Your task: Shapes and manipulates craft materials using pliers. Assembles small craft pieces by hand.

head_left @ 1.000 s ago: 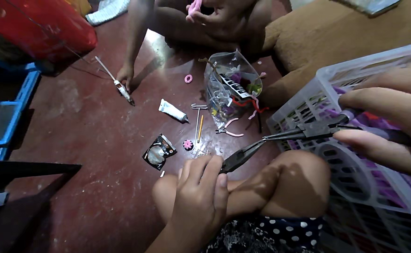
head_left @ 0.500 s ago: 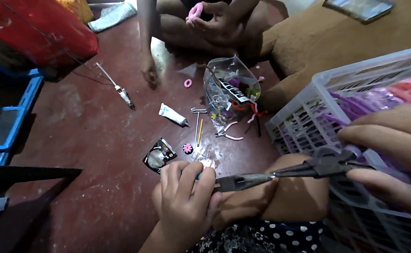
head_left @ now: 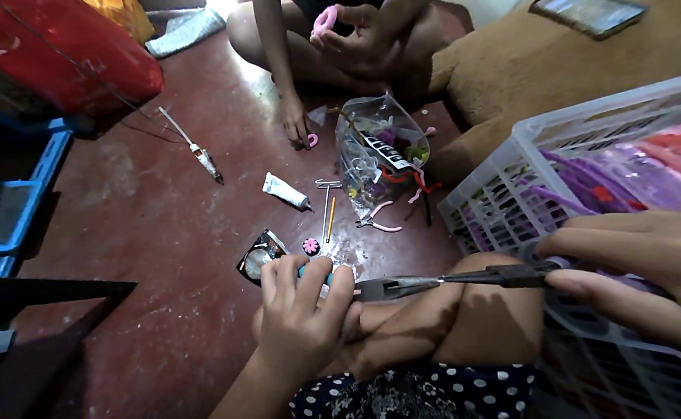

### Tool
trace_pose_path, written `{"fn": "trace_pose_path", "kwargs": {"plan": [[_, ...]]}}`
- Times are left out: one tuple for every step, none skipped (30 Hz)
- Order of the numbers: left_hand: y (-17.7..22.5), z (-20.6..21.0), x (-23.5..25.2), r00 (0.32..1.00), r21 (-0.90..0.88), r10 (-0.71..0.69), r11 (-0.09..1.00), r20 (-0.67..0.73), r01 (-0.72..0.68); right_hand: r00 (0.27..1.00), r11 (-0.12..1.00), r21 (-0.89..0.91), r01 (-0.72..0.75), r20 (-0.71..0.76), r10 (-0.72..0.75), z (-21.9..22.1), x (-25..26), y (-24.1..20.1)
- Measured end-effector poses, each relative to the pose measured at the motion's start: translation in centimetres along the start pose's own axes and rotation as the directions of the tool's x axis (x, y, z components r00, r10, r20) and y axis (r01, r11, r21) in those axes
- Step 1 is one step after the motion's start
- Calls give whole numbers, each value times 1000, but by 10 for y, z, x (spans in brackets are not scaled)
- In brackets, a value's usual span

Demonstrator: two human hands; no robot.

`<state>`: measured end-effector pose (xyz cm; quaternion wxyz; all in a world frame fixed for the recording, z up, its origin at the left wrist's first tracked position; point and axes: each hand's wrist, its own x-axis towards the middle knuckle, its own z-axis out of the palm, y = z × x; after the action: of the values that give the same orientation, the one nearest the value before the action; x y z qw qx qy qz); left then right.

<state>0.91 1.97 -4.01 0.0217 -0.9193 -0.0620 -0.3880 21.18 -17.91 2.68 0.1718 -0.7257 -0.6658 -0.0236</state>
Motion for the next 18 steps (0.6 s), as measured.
{"fn": "trace_pose_path", "kwargs": {"plan": [[0,1,0,1000,5,-4,1000,6,4,1000,1000,0,10,-9,-10,2,2,2],[-1,3,0,1000,7,-7,1000,9,7,1000,1000,0,10,-3,-10,2,4,2],[-2,4,0,1000,13,-9,1000,12,9,1000,1000,0,8,1,-8,3,6,3],[-2,6,-1,1000,20,-13,1000,13,13,1000,1000,2,6,5,-6,4,7,4],[-3,7,-1,1000,26,-17,1000,13,17,1000,1000,-3,1,1,-1,5,8,4],[-3,7,0,1000,32,-22,999,17,21,1000,1000,-15,-4,-7,4,7,9,4],[-3,7,0,999,37,-28,999,22,27,1000,999,-32,-8,-19,7,8,9,4],[-3,6,1,999,46,-33,998,26,32,999,999,-52,-9,-33,7,9,10,4],[-3,5,1,999,55,-39,998,31,37,999,997,-76,-9,-49,5,10,12,3],[-2,4,1,998,62,-46,997,35,44,998,994,-105,-14,-63,8,10,13,2],[-2,4,0,998,65,-53,997,37,51,997,990,-140,-21,-75,10,9,14,1],[-1,3,0,997,66,-62,996,42,60,996,984,-176,-25,-86,10,8,16,0],[0,1,0,996,70,-73,995,48,70,996,979,-204,-31,-90,12,7,16,-1],[2,0,0,995,74,-86,994,51,82,996,974,-225,-35,-92,15,6,17,-2],[3,-2,1,994,78,-97,993,52,93,995,969,-243,-36,-97,13,6,17,-2],[5,-3,1,993,80,-107,991,52,103,994,966,-256,-34,-105,8,6,17,-2],[6,-5,2,992,82,-116,990,54,112,993,962,-269,-32,-115,1,6,18,-1],[7,-6,2,991,83,-123,990,52,118,992,961,-274,-33,-130,-3,6,18,0]]}}
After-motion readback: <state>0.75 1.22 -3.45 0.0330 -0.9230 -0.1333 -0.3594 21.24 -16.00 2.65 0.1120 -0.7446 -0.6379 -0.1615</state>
